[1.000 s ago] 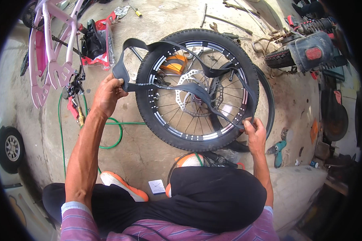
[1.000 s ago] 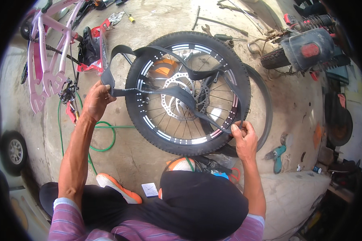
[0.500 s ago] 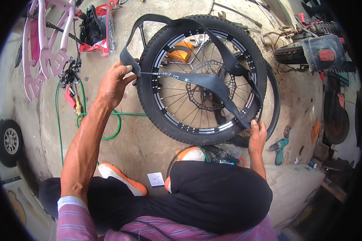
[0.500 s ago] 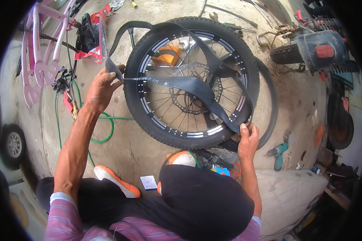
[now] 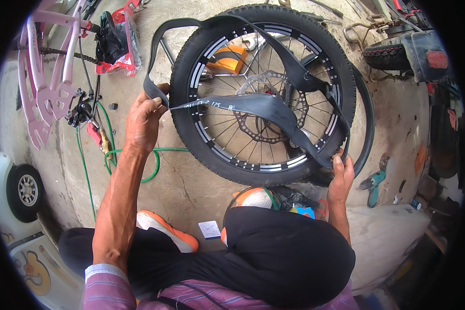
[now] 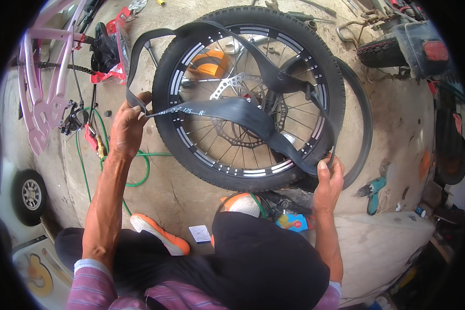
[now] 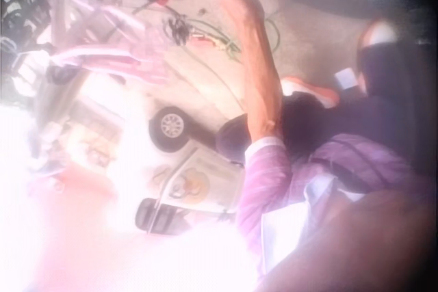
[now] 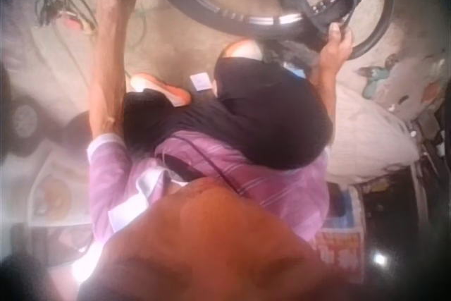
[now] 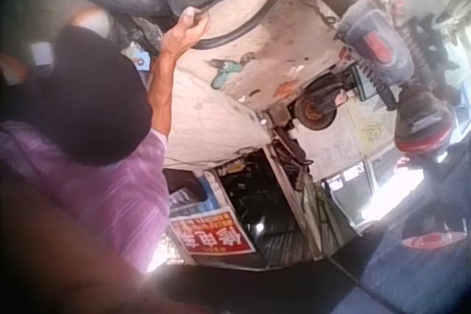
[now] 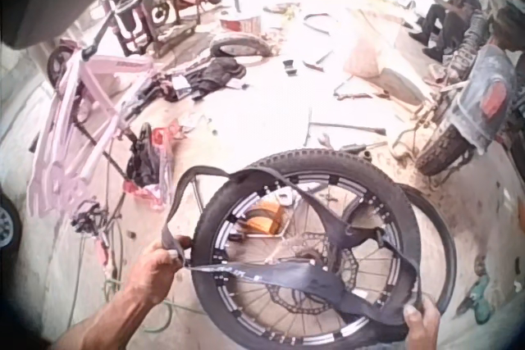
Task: The person removes the inner tube from a bicycle tire, applies sealant to the inside of the tire, and reinserts the inner tube. They then fit the tire back onto the rim and adjust it by hand.
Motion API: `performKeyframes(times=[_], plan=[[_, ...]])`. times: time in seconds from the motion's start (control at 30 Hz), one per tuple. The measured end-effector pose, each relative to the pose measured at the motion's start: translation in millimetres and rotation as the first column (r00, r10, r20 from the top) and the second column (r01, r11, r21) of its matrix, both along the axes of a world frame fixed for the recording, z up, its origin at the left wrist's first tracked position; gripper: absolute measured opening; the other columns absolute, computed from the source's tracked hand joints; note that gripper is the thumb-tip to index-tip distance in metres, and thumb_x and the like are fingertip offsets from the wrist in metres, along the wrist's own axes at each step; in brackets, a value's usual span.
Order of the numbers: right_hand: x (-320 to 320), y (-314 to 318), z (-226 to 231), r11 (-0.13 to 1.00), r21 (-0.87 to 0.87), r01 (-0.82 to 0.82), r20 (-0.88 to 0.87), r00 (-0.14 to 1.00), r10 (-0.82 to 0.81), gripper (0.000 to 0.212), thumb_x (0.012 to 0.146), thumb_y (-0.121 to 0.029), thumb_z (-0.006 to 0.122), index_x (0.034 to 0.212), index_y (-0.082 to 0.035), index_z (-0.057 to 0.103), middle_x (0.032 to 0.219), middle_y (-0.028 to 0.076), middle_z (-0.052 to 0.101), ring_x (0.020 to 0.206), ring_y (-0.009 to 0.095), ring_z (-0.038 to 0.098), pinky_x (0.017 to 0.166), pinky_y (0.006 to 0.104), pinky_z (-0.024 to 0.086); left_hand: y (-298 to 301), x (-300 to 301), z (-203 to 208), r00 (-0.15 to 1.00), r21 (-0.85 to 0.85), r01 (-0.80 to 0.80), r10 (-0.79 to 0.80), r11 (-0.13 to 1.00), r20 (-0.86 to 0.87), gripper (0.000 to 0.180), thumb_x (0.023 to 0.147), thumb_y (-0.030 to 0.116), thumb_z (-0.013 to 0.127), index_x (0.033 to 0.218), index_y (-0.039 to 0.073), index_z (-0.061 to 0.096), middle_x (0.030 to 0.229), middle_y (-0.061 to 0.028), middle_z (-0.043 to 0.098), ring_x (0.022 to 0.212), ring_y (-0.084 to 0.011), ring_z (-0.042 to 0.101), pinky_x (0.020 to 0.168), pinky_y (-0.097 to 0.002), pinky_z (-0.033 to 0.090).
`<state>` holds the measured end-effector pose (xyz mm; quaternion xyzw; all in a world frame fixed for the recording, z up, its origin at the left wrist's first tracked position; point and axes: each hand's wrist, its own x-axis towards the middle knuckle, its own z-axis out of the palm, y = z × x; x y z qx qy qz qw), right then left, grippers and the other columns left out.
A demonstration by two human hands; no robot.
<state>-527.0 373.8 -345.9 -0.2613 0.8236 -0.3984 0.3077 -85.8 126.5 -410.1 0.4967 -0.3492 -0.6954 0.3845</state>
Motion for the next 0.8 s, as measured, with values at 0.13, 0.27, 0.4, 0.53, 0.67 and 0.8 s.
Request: performKeyframes(times=[0.13, 0.27, 0.4, 0.53, 0.67, 0.8], plan=[[-5.4, -10.5, 0.2, 0.985, -0.037, -0.17, -0.231, 0.96, 0.157, 0.039, 0.102, -0.03, 0.066, 0.114, 0.007, 0.064, 0.143, 0.013, 0.054, 0.095, 0.014, 0.059, 0.085, 0.0292, 0.05, 21.4, 5.3, -6.6, 0.999, 0.046, -0.021, 0.02, 0.999, 0.026, 0.063, 0.096, 0.027, 0.064, 0.149, -0.007, 0.057, 0.151, -0.0212, 0.06, 0.144, -0.0322, 0.053, 0.121, -0.0498, 0.04], [-0.7, -10.0, 2.1, 0.979, -0.05, -0.196, -0.224, 0.958, 0.18, 0.037, 0.1, -0.029, 0.068, 0.109, 0.007, 0.062, 0.151, 0.014, 0.049, 0.089, 0.013, 0.06, 0.077, 0.0305, 0.052, 22.7, 3.0, -8.5, 0.998, 0.026, -0.047, 0.046, 0.999, 0.039, 0.061, 0.096, 0.025, 0.062, 0.148, -0.006, 0.058, 0.152, -0.0205, 0.06, 0.147, -0.0331, 0.051, 0.12, -0.0502, 0.04], [0.0, -10.4, 1.6, 0.985, -0.055, -0.164, -0.185, 0.971, 0.151, 0.036, 0.101, -0.029, 0.067, 0.11, 0.006, 0.063, 0.151, 0.014, 0.05, 0.092, 0.013, 0.059, 0.081, 0.0305, 0.051, 25.0, 6.3, -6.0, 0.999, 0.012, -0.043, 0.043, 0.999, -0.006, 0.05, 0.095, 0.027, 0.065, 0.135, -0.003, 0.064, 0.153, -0.02, 0.059, 0.147, -0.0325, 0.051, 0.117, -0.0484, 0.042], [-7.9, -12.3, -5.0, 0.992, -0.066, -0.108, -0.141, 0.985, 0.098, 0.045, 0.102, -0.031, 0.064, 0.127, 0.007, 0.063, 0.142, 0.012, 0.056, 0.107, 0.015, 0.056, 0.096, 0.0319, 0.046, 27.8, 4.4, 2.8, 0.997, -0.001, -0.029, 0.029, 1.0, 0.066, 0.05, 0.092, 0.03, 0.066, 0.13, -0.003, 0.065, 0.148, -0.0209, 0.06, 0.141, -0.0315, 0.053, 0.113, -0.0472, 0.045], [-21.8, -46.3, 17.0, 0.987, -0.064, -0.146, -0.136, 0.981, 0.137, 0.066, 0.106, -0.04, 0.055, 0.153, 0.007, 0.057, 0.128, 0.01, 0.062, 0.122, 0.019, 0.055, 0.115, 0.0358, 0.037, 52.5, -2.5, 7.1, 0.988, 0.099, -0.069, 0.054, 0.993, 0.147, 0.055, 0.091, 0.033, 0.066, 0.131, -0.005, 0.065, 0.138, -0.0158, 0.063, 0.129, -0.0265, 0.057, 0.109, -0.0455, 0.046], [-26.1, -100.5, 48.9, 0.963, -0.125, -0.238, -0.284, 0.939, 0.195, 0.062, 0.104, -0.039, 0.055, 0.146, 0.006, 0.063, 0.145, 0.015, 0.062, 0.131, 0.021, 0.056, 0.115, 0.0381, 0.04, 120.5, 3.1, 5.7, 0.997, 0.279, -0.075, 0.069, 0.957, 0.031, 0.056, 0.094, 0.036, 0.067, 0.134, -0.003, 0.065, 0.14, -0.0166, 0.065, 0.129, -0.027, 0.059, 0.111, -0.0461, 0.044]])
